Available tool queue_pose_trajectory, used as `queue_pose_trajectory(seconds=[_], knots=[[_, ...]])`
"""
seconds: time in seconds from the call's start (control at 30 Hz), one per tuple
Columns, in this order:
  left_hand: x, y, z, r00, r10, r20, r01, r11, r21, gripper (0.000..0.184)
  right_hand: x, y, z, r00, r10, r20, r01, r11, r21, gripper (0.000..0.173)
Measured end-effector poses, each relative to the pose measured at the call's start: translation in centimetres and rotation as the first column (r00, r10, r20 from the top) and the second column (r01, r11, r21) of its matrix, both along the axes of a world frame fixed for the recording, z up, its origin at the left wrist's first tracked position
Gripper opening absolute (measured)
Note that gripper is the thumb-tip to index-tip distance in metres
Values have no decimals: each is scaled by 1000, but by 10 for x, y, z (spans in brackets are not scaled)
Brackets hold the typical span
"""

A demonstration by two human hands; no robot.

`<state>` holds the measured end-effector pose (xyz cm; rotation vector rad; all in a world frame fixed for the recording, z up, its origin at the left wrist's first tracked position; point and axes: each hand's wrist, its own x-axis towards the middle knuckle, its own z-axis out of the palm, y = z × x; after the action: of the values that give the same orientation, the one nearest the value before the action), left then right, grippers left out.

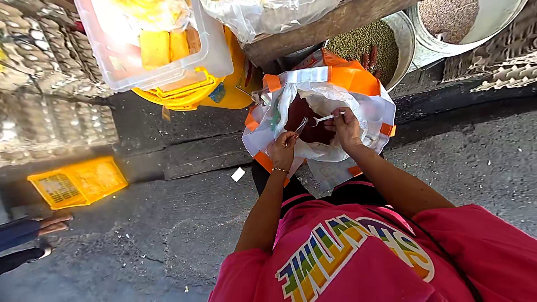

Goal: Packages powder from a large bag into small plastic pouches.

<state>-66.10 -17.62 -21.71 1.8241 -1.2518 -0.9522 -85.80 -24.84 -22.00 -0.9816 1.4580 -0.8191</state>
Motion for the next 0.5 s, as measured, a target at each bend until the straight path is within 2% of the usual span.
queue_pose_trajectory(seconds=[0.07, 0.17, 0.27, 0.37, 0.5], knots=[[0, 2, -1, 1000, -6, -1, 6, 1000, -7, 16, -5, 5, 22, 1000, 5, 7, -4, 998, -64, 27], [1, 13, 12, 995, -97, 37, 97, 995, 1, 21, -17, 9, 48, 999, -9, 38, 14, 989, -148, 25], [-2, 14, 15, 995, -93, 45, 93, 996, -12, 20, -26, 3, 65, 996, -32, 81, 47, 979, -197, 23], [-6, 7, 6, 1000, -17, -12, 17, 999, -29, 16, -29, -4, 78, 993, -40, 113, 64, 973, -221, 20], [-5, 15, 12, 994, -100, 45, 101, 994, -39, 18, -29, -8, 81, 993, -7, 115, 34, 972, -234, 19]])
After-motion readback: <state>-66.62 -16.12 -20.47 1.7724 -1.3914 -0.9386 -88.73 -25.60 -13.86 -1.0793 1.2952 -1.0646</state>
